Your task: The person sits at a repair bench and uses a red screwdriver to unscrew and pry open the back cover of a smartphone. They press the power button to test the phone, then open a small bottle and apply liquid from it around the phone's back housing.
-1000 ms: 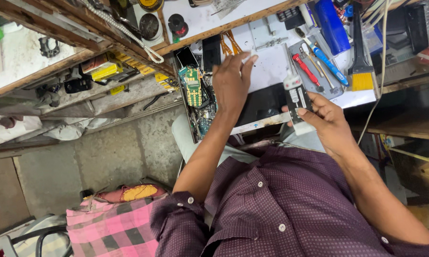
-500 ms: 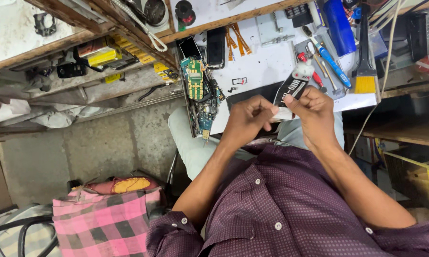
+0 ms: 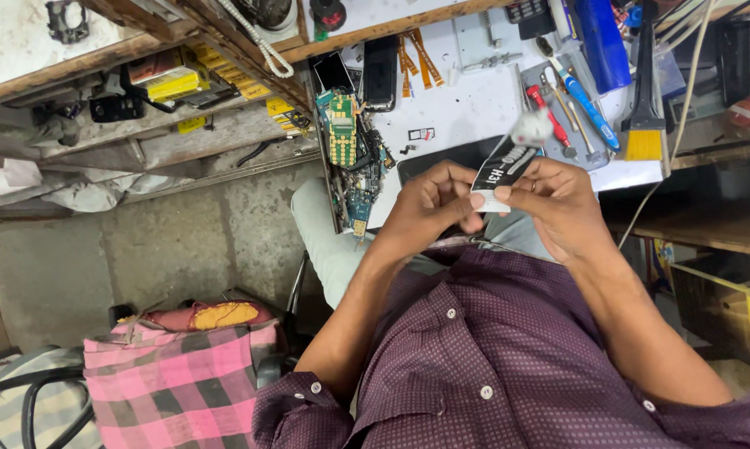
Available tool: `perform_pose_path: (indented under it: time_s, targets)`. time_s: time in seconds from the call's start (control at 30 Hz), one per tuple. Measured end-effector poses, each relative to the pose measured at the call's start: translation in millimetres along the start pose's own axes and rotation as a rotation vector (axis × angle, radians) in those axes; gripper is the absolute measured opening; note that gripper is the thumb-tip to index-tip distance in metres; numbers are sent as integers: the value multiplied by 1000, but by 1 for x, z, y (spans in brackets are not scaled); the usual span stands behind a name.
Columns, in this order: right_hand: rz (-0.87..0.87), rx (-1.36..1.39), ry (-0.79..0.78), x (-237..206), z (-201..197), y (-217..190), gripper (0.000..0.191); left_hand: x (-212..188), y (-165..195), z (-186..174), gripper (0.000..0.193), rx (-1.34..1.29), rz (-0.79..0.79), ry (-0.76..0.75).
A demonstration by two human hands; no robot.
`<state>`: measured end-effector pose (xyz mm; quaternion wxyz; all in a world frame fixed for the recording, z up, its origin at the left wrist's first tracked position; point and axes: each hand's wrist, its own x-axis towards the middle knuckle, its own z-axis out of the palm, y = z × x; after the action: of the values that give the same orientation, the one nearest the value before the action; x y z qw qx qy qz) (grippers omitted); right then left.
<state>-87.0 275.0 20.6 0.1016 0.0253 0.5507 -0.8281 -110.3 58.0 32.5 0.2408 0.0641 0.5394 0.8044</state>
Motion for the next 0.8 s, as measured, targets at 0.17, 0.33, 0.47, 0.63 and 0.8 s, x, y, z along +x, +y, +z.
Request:
perform_pose_path:
  time_s: [0.17,0.33,0.47,0.63,0.8]
  targets:
    - [7,96,-74,-3,13,-8,24,0,-8,-1,11,-152,-64,69]
    - [61,-97,-139,-6,21,-21,43,-2,-14,-2,8,-316,-89,176]
    - [-119,-340,-14,-5,21,-6,30,-2,-14,9,3,-341,-134,215]
    - [-81,-387,-1,-5,10,5,35,-4,-9,13,4,-322,-132,241]
    - [-185,-467,30,-4,10,6,25,-6,-7,15,9,-331,-109,196]
